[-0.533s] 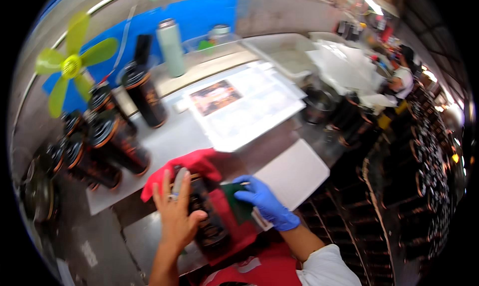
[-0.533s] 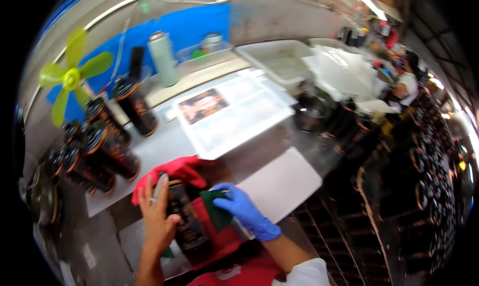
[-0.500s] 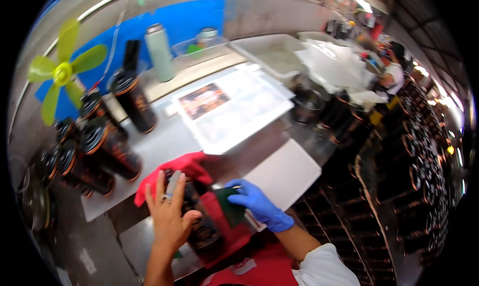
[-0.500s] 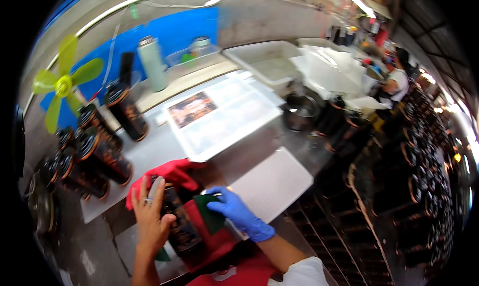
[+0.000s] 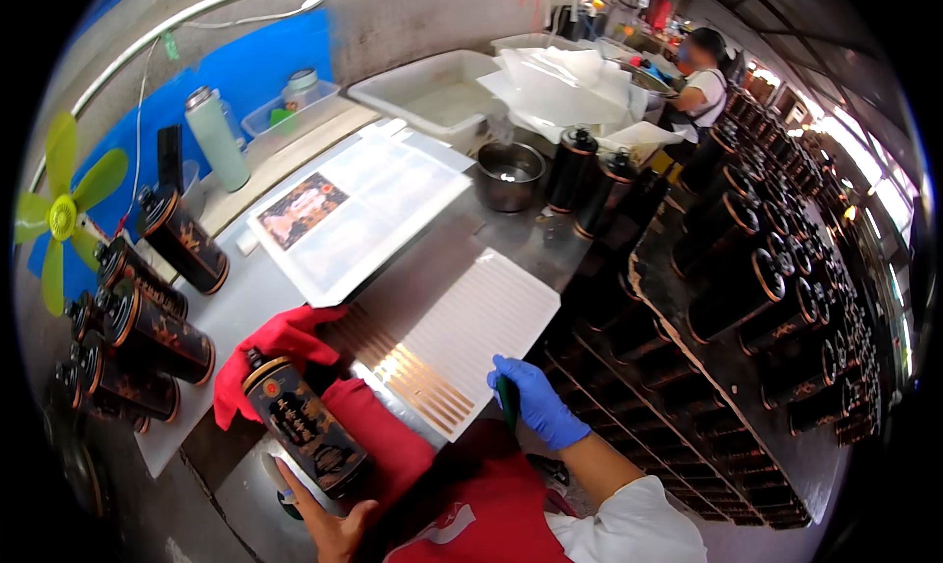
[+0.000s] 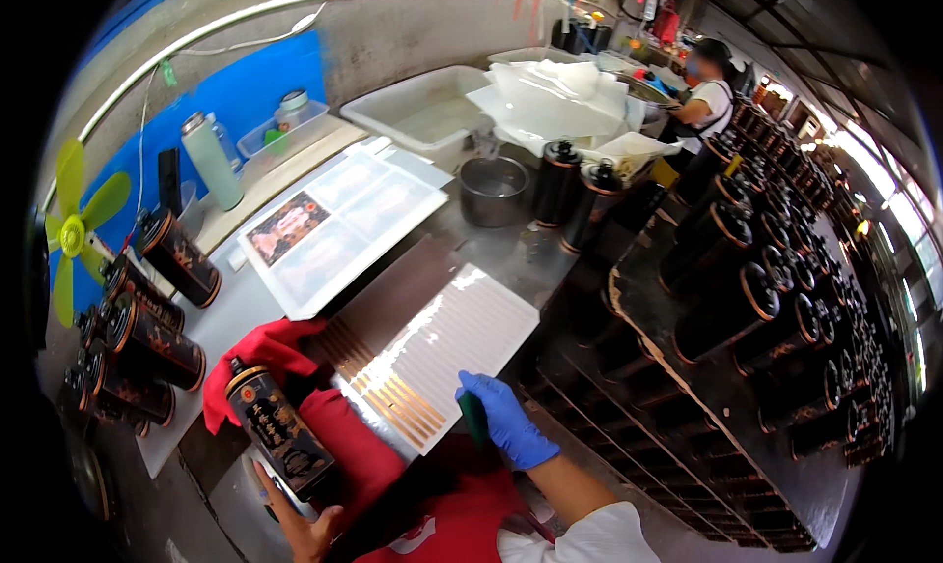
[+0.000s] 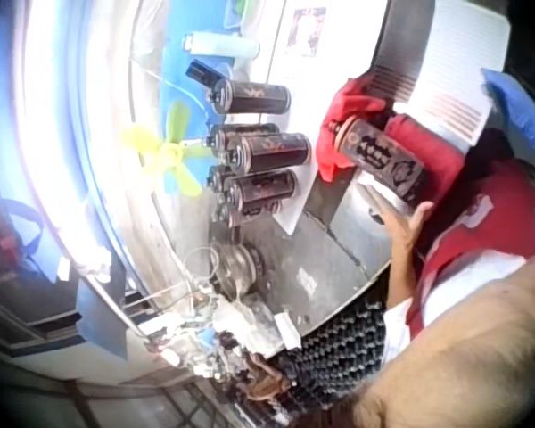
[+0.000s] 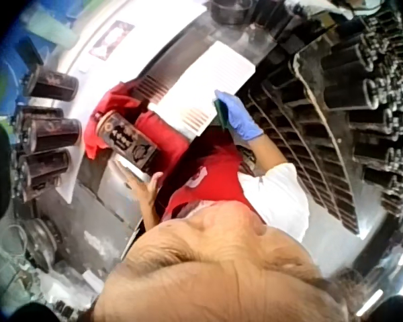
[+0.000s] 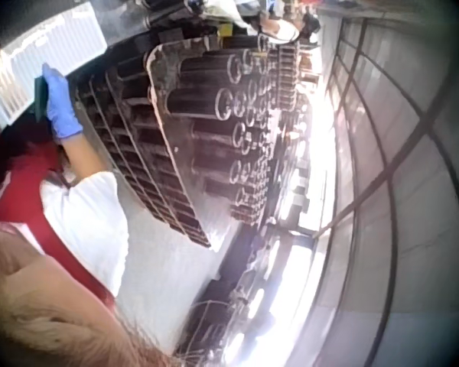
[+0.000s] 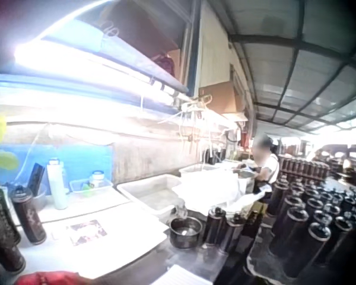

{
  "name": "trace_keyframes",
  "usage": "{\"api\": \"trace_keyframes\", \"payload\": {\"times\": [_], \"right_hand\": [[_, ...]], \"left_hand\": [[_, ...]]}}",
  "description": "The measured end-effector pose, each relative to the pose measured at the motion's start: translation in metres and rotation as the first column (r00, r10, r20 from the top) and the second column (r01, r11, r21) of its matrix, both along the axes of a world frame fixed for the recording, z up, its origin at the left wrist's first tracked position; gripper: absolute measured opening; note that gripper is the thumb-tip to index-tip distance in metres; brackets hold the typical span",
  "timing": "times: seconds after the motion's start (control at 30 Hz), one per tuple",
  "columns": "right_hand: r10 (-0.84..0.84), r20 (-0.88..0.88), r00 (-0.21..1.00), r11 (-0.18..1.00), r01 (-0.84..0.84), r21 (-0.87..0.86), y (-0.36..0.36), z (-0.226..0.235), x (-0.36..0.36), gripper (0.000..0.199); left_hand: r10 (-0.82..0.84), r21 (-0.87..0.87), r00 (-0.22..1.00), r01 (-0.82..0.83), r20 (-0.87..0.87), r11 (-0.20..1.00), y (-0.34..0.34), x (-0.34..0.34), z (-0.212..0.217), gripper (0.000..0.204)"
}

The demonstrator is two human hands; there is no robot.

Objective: The person applies decorative labels and gold foil strips to cylindrical black containers. They smooth the labels with a green tool, align and press down the foil strips, and rotate the containers to access different sides. Finished containers are placed on a nearby rack.

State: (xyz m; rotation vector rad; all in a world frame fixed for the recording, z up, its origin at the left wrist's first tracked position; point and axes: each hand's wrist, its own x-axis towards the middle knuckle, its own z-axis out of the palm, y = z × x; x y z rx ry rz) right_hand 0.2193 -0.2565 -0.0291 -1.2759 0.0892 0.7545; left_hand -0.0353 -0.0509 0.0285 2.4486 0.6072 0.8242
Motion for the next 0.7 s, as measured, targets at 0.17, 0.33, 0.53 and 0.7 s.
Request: {"api": "trace_keyframes", "payload": {"times": [0.17, 0.33, 0.53, 0.7], "right_hand": [[0.102, 0.281, 0.954, 0.992, -0.075, -0.106, -0.016, -0.029, -0.008, 0.035], [0.294, 0.444, 0.846, 0.918, -0.120, -0.378, -0.023, -0.018, -0.021, 0.037], [0.341, 0.455, 0.823, 0.912, -0.171, -0.374, -0.032, -0.012, -0.032, 0.034], [0.261, 0.462, 0.848, 0.907, -0.052, -0.418, -0.053, -0.025, -0.021, 0.032]], "left_hand": [[0.104, -0.455, 0.975, -0.003, 0.197, 0.890, -0.010, 0.005, -0.066, 0.079], [0.152, -0.456, 0.955, -0.019, 0.256, 0.890, -0.015, 0.013, -0.073, 0.071], [0.180, -0.227, 0.968, -0.139, 0.172, 0.964, -0.006, 0.005, -0.076, 0.070], [0.222, -0.204, 0.960, -0.186, 0.172, 0.961, -0.016, 0.015, -0.053, 0.078]]}}
